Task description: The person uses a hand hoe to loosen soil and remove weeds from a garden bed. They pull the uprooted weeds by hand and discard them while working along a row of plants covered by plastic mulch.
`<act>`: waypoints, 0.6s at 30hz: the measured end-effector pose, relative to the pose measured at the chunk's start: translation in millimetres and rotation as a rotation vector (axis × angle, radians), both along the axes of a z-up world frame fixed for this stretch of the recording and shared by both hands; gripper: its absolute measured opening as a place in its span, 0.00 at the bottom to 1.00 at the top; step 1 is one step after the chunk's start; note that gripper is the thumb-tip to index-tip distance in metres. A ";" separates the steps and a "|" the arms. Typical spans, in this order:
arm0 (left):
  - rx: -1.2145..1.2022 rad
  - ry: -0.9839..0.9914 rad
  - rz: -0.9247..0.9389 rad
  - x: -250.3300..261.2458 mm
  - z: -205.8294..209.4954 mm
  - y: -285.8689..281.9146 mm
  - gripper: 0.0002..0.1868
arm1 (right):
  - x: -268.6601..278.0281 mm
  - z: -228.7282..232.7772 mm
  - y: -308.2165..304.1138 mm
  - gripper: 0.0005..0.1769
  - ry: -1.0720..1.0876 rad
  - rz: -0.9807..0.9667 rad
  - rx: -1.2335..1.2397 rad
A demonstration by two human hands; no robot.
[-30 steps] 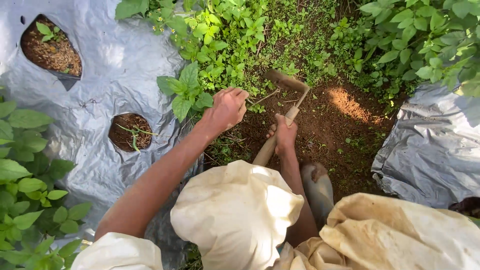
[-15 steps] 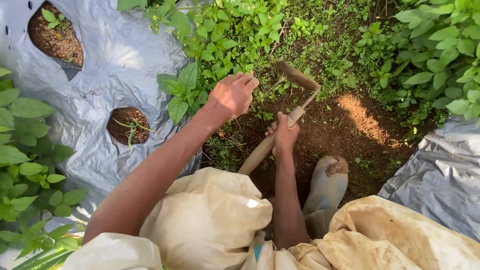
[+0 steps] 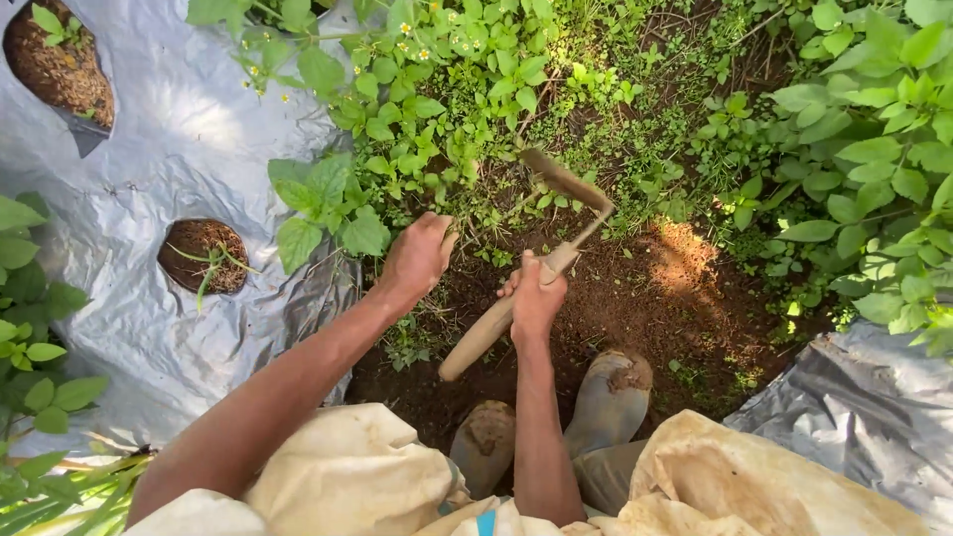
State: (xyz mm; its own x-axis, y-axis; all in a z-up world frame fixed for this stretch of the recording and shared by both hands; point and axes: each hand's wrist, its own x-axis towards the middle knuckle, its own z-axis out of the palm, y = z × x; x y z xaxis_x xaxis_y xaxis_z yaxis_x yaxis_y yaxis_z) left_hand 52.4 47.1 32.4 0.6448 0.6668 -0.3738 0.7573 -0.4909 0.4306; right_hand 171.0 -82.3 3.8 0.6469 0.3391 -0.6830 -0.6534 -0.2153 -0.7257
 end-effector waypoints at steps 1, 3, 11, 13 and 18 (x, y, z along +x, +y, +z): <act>-0.003 -0.001 0.010 -1.6 5.0 -4.9 0.18 | -7.8 -8.5 -6.5 0.09 -0.001 0.010 -0.003; -0.121 -0.020 0.129 -5.8 18.7 -9.7 0.16 | -25.3 -23.0 -15.3 0.12 0.092 0.253 -0.072; -0.278 -0.021 0.362 -7.4 17.8 -7.2 0.14 | -6.3 10.3 2.6 0.06 -0.171 0.086 0.035; -0.316 -0.025 0.380 -5.3 19.4 -11.9 0.15 | -12.7 -2.7 -4.0 0.06 -0.222 0.092 0.009; -0.346 -0.021 0.293 -20.4 -12.8 -9.4 0.17 | -22.9 4.0 -18.6 0.06 -0.146 0.301 -0.077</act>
